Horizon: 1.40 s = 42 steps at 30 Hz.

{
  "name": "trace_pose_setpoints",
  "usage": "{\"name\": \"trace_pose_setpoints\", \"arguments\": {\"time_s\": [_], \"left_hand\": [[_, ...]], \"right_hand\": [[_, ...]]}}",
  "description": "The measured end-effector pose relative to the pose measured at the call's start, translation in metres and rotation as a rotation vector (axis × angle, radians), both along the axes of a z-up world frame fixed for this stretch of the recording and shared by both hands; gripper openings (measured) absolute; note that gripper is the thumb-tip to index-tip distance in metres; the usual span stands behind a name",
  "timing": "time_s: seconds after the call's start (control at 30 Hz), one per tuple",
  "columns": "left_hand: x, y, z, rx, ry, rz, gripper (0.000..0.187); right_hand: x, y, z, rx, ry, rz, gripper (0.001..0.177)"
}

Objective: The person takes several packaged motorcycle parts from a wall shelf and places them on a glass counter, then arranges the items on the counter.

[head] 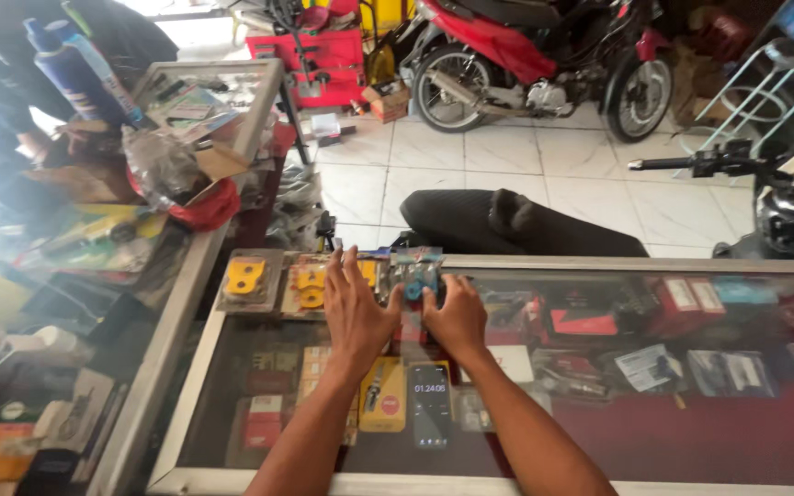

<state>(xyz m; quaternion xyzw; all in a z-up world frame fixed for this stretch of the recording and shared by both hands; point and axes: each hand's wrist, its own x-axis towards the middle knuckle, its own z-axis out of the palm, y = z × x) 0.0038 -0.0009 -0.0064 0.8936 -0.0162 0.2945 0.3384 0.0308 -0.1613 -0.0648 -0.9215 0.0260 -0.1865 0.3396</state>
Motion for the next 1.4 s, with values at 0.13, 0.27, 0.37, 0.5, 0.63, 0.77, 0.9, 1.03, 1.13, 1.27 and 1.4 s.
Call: {"name": "trace_pose_setpoints", "arguments": {"time_s": [0.13,0.27,0.37,0.5,0.63,0.77,0.9,1.03,1.13,1.27,1.4], "left_hand": [[0.000,-0.001,-0.007,0.062,0.041,0.014,0.089],[0.000,0.000,-0.011,0.114,0.072,0.037,0.089],[0.002,0.003,-0.015,0.152,0.050,0.066,0.086],[0.002,0.005,-0.020,0.125,0.060,0.028,0.085],[0.002,0.005,-0.021,0.096,0.079,0.017,0.083],[0.003,0.006,-0.021,0.072,0.081,0.014,0.081],[0.003,0.007,-0.023,0.067,0.075,0.006,0.080],[0.003,0.007,-0.025,0.076,0.075,0.009,0.080],[0.003,0.005,-0.025,0.098,0.094,0.022,0.079],[0.001,0.003,-0.025,0.132,0.081,0.031,0.076],[-0.001,0.000,-0.025,0.109,0.044,0.032,0.083]], "right_hand": [[-0.006,0.004,0.011,-0.053,0.040,0.000,0.042],[-0.015,0.007,0.024,-0.040,-0.072,0.074,0.058],[-0.017,0.009,0.026,-0.099,-0.044,0.142,0.057],[-0.014,0.009,0.021,-0.205,-0.103,0.192,0.047],[-0.012,0.007,0.015,-0.185,-0.128,0.218,0.047],[-0.012,0.008,0.014,-0.153,-0.147,0.259,0.050],[-0.011,0.006,0.012,-0.154,-0.134,0.278,0.054],[-0.010,0.004,0.011,-0.157,-0.131,0.284,0.054],[-0.010,0.004,0.011,-0.139,-0.147,0.290,0.053],[-0.010,0.003,0.012,-0.122,-0.141,0.311,0.052],[-0.014,0.000,0.014,-0.126,-0.122,0.321,0.052]]}}
